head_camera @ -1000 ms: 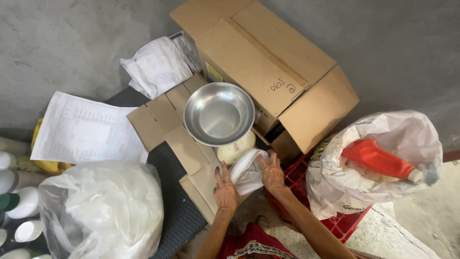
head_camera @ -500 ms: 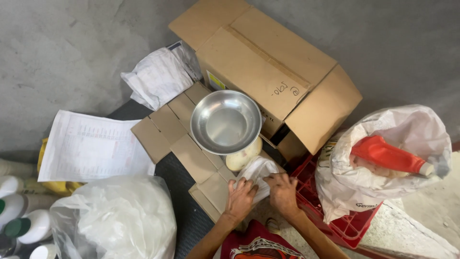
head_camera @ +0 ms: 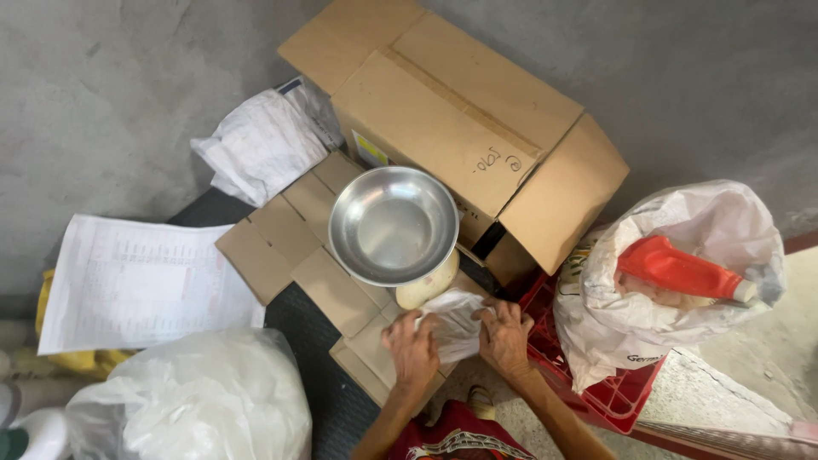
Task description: Weighing a white powdery substance using a scale and placing it into small plastic bags.
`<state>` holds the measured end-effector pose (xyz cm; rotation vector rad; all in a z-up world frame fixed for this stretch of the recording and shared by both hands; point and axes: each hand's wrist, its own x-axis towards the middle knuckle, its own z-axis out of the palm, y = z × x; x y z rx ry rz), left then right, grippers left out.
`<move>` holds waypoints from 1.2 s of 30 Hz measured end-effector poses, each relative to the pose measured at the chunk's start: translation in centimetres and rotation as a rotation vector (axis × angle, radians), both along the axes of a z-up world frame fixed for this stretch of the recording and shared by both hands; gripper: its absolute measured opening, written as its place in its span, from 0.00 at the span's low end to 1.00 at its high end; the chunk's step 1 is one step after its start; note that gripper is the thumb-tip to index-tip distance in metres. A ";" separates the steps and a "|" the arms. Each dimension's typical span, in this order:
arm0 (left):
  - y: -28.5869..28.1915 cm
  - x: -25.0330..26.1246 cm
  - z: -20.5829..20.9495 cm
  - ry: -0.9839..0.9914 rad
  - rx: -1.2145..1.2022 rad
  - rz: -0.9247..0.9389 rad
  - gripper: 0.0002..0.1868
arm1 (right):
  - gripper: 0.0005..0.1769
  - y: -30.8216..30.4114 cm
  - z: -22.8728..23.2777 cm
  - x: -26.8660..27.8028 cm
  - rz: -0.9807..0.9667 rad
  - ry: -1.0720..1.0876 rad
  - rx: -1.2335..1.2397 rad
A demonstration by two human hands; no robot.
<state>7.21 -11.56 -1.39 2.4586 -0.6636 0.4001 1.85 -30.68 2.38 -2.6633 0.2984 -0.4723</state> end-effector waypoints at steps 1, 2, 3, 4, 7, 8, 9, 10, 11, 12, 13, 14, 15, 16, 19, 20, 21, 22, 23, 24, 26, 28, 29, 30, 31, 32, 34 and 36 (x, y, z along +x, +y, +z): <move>-0.1 -0.1 0.8 -0.003 -0.002 -0.013 0.22 | 0.15 0.3 0.3 0.7 -0.013 -0.003 -0.002; -0.2 -0.7 1.6 0.105 -0.112 0.164 0.27 | 0.19 0.7 0.5 0.9 -0.075 0.140 0.016; -0.4 -1.2 2.4 0.213 -0.219 0.341 0.33 | 0.23 1.0 0.7 1.0 -0.139 0.281 0.038; -0.3 -1.1 1.3 0.217 -0.216 0.317 0.33 | 0.23 0.7 -2.1 1.1 -0.163 0.282 0.041; -0.2 -0.7 -2.6 0.662 -0.348 0.382 0.44 | 0.32 0.4 -4.8 1.2 -0.122 0.324 -0.029; -0.1 -0.6 -4.5 0.689 -0.419 0.307 0.33 | 0.30 0.7 -2.1 0.9 -0.122 0.265 0.062; 0.0 -0.5 -6.5 0.714 -0.487 0.231 0.22 | 0.28 1.1 0.6 0.6 -0.120 0.204 0.152; -0.5 -0.4 -5.6 0.717 -0.481 0.215 0.22 | 0.28 -0.1 2.6 0.1 -0.137 0.202 0.154; -0.9 -0.3 -4.7 0.731 -0.498 0.173 0.20 | 0.26 -1.2 4.5 -0.5 -0.174 0.004 0.130; -1.6 -0.5 -3.7 0.747 -0.520 0.135 0.17 | 0.24 -2.6 6.5 -1.2 -0.208 -0.190 0.100; -2.4 -0.4 -1.6 0.752 -0.518 0.123 0.17 | 0.24 -5.5 7.5 -1.7 -0.219 -0.189 0.095; -3.3 -0.3 0.5 0.685 -0.560 -0.004 0.18 | 0.22 -8.5 8.4 -2.3 -0.284 -0.308 0.047; -4.2 -0.3 2.6 0.617 -0.600 -0.131 0.20 | 0.20 -11.4 9.4 -3.0 -0.349 -0.426 -0.002; -5.0 -0.1 5.6 0.616 -0.601 -0.140 0.20 | 0.20 -13.9 11.3 -3.9 -0.357 -0.430 -0.007; -7.9 0.3 12.0 0.676 -0.419 -0.387 0.15 | 0.24 -21.3 14.9 -6.2 -0.394 -0.304 -0.209; -9.0 0.7 12.5 0.481 -0.344 -0.534 0.15 | 0.27 -23.9 14.5 -6.3 -0.403 -0.170 -0.247; -10.2 1.0 13.0 0.282 -0.266 -0.676 0.16 | 0.30 -26.6 14.1 -6.4 -0.412 -0.035 -0.283; -11.6 1.1 14.5 0.280 -0.266 -0.682 0.16 | 0.30 -27.7 13.5 -5.7 -0.418 -0.037 -0.284; -13.0 1.2 15.9 0.329 -0.115 -0.789 0.28 | 0.31 -28.8 12.9 -4.9 -0.470 0.162 -0.297; -14.2 1.4 17.3 0.376 0.037 -0.887 0.40 | 0.32 -29.9 12.4 -3.8 -0.514 0.363 -0.308; -17.4 0.8 17.1 0.394 0.071 -0.940 0.45 | 0.34 -28.6 12.9 -2.7 -0.512 0.536 -0.334; -20.2 0.4 16.3 0.410 0.108 -0.999 0.51 | 0.37 -27.6 12.8 -1.9 -0.516 0.709 -0.357; -21.5 0.1 15.5 0.409 0.183 -0.976 0.50 | 0.32 -27.1 12.3 -1.9 -0.501 0.717 -0.382; -22.8 -0.2 14.8 0.401 0.260 -0.961 0.50 | 0.30 -26.8 11.9 -2.1 -0.497 0.724 -0.406; -23.3 -0.2 13.6 0.393 0.263 -0.974 0.50 | 0.30 -27.1 11.0 -2.7 -0.513 0.721 -0.403; -23.8 -0.3 12.4 0.368 0.237 -0.937 0.48 | 0.21 -27.4 10.1 -3.5 -0.489 0.659 -0.403; -24.4 -0.5 11.3 0.346 0.218 -0.913 0.46 | 0.14 -28.1 9.2 -4.7 -0.478 0.603 -0.396; -23.9 -1.0 10.9 0.329 0.091 -0.853 0.45 | 0.10 -28.2 8.9 -5.9 -0.446 0.557 -0.436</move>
